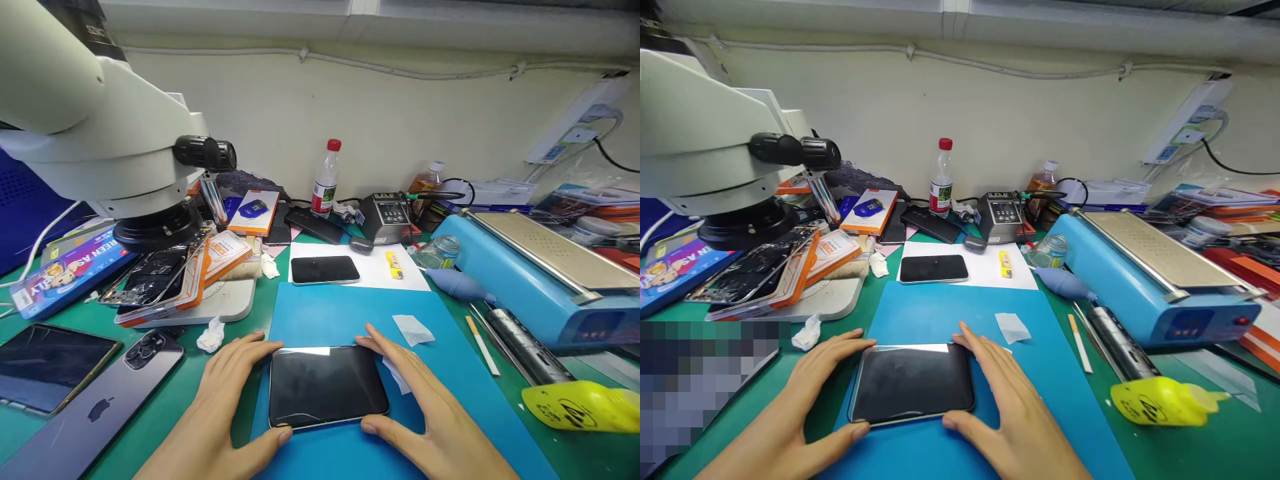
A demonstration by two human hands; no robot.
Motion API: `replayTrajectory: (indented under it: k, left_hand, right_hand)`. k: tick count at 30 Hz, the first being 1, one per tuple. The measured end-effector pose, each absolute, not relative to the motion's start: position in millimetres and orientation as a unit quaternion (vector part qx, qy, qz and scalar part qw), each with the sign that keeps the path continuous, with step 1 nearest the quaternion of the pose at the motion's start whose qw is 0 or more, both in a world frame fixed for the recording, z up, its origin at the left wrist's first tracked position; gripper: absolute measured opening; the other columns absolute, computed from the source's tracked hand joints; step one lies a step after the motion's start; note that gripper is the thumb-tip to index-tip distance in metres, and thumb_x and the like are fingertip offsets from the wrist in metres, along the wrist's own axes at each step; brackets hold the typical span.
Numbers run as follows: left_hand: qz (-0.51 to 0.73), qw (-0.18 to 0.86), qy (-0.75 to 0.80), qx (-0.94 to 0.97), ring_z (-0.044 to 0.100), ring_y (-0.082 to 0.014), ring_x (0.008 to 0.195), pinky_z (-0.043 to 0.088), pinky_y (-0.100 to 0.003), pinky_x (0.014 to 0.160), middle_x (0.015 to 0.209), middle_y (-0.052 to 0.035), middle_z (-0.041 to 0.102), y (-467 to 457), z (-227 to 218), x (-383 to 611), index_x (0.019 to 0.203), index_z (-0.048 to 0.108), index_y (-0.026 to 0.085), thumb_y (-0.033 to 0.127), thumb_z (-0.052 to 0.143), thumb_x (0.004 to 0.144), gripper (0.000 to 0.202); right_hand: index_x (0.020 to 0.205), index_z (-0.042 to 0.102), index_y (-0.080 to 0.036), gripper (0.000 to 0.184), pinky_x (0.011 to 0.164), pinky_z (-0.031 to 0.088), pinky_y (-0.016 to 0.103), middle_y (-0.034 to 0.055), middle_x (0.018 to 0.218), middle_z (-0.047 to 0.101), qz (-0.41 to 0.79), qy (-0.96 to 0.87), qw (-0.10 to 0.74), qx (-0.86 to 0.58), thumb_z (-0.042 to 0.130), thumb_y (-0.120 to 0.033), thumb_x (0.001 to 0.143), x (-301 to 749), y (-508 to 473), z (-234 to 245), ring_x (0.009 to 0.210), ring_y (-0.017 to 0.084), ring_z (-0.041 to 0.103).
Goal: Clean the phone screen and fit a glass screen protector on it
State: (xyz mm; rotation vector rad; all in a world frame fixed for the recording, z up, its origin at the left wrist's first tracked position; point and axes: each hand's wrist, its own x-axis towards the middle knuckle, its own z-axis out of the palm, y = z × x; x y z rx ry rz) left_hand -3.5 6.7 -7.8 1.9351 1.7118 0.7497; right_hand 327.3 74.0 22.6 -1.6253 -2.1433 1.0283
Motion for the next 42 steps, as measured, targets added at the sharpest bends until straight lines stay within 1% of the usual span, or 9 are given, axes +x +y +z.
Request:
replayTrajectory:
  k: [10, 14, 17, 20, 23, 26, 30, 35, 42]
  left_hand:
    - [0.249, 0.232, 0.624, 0.704, 0.043, -0.0344, 0.163, 0.047, -0.059, 0.125, 0.176, 0.0002, 0.047, 4, 1, -2, 0.169, 0.033, 0.054, 0.053, 0.069, 0.104, 0.074]
    - [0.254, 0.261, 0.627, 0.688, 0.041, -0.0350, 0.164, 0.046, -0.057, 0.127, 0.176, -0.0017, 0.046, 6, 6, -3, 0.166, 0.043, 0.049, 0.056, 0.067, 0.105, 0.066]
    - [0.252, 0.285, 0.631, 0.676, 0.043, -0.0359, 0.162, 0.044, -0.058, 0.128, 0.172, -0.0024, 0.050, 14, 20, -2, 0.159, 0.054, 0.045, 0.059, 0.065, 0.105, 0.057]
    - [0.252, 0.284, 0.626, 0.681, 0.050, -0.0364, 0.155, 0.043, -0.057, 0.127, 0.164, -0.0049, 0.058, 25, 41, 1, 0.151, 0.062, 0.039, 0.062, 0.062, 0.105, 0.051]
    - [0.252, 0.285, 0.627, 0.680, 0.060, -0.0339, 0.142, 0.049, -0.051, 0.120, 0.150, -0.0064, 0.067, 36, 60, 2, 0.139, 0.069, 0.034, 0.065, 0.054, 0.108, 0.047]
    - [0.246, 0.294, 0.629, 0.677, 0.067, -0.0324, 0.129, 0.053, -0.047, 0.111, 0.136, -0.0064, 0.074, 44, 69, 2, 0.127, 0.074, 0.031, 0.069, 0.048, 0.109, 0.049]
    - [0.240, 0.317, 0.626, 0.670, 0.070, -0.0298, 0.119, 0.052, -0.046, 0.109, 0.123, -0.0040, 0.077, 51, 67, 2, 0.116, 0.076, 0.031, 0.072, 0.036, 0.111, 0.057]
    - [0.251, 0.324, 0.634, 0.656, 0.067, -0.0310, 0.124, 0.048, -0.049, 0.114, 0.125, -0.0058, 0.076, 57, 61, 8, 0.121, 0.076, 0.029, 0.072, 0.033, 0.112, 0.061]
    - [0.267, 0.328, 0.637, 0.644, 0.065, -0.0282, 0.126, 0.049, -0.044, 0.114, 0.125, -0.0044, 0.072, 56, 58, 17, 0.121, 0.075, 0.030, 0.069, 0.031, 0.114, 0.060]
  right_hand:
    - [0.169, 0.033, -0.055, 0.088, 0.129, 0.040, 0.061, -0.0072, 0.171, 0.049, 0.332, -0.740, 0.200, -0.549, 0.069, -0.078, 0.092, 334, 67, 12, 0.162, 0.034, 0.042]
    - [0.165, 0.043, -0.053, 0.093, 0.131, 0.036, 0.063, -0.0050, 0.168, 0.054, 0.339, -0.728, 0.239, -0.546, 0.078, -0.079, 0.083, 332, 67, 16, 0.163, 0.037, 0.040]
    - [0.159, 0.055, -0.046, 0.089, 0.130, 0.040, 0.059, 0.0006, 0.160, 0.063, 0.375, -0.710, 0.248, -0.542, 0.080, -0.079, 0.081, 326, 69, 35, 0.156, 0.038, 0.049]
    - [0.156, 0.058, -0.042, 0.081, 0.128, 0.043, 0.053, 0.0038, 0.154, 0.066, 0.409, -0.701, 0.228, -0.538, 0.074, -0.079, 0.086, 317, 79, 61, 0.150, 0.035, 0.055]
    - [0.154, 0.059, -0.040, 0.078, 0.125, 0.044, 0.055, 0.0064, 0.150, 0.067, 0.445, -0.701, 0.178, -0.527, 0.070, -0.082, 0.088, 309, 99, 81, 0.146, 0.036, 0.058]
    - [0.150, 0.063, -0.036, 0.076, 0.119, 0.050, 0.053, 0.0088, 0.142, 0.072, 0.481, -0.709, 0.143, -0.496, 0.071, -0.080, 0.089, 305, 125, 89, 0.136, 0.036, 0.065]
    - [0.148, 0.067, -0.030, 0.072, 0.115, 0.053, 0.047, 0.0093, 0.136, 0.076, 0.517, -0.707, 0.129, -0.465, 0.071, -0.075, 0.093, 306, 149, 89, 0.132, 0.032, 0.070]
    - [0.135, 0.075, -0.029, 0.064, 0.112, 0.055, 0.046, 0.0072, 0.128, 0.080, 0.527, -0.709, 0.105, -0.456, 0.074, -0.075, 0.090, 304, 159, 93, 0.127, 0.031, 0.073]
    - [0.118, 0.082, -0.030, 0.055, 0.111, 0.054, 0.045, 0.0046, 0.124, 0.082, 0.498, -0.733, 0.098, -0.453, 0.071, -0.077, 0.092, 303, 163, 92, 0.124, 0.032, 0.073]
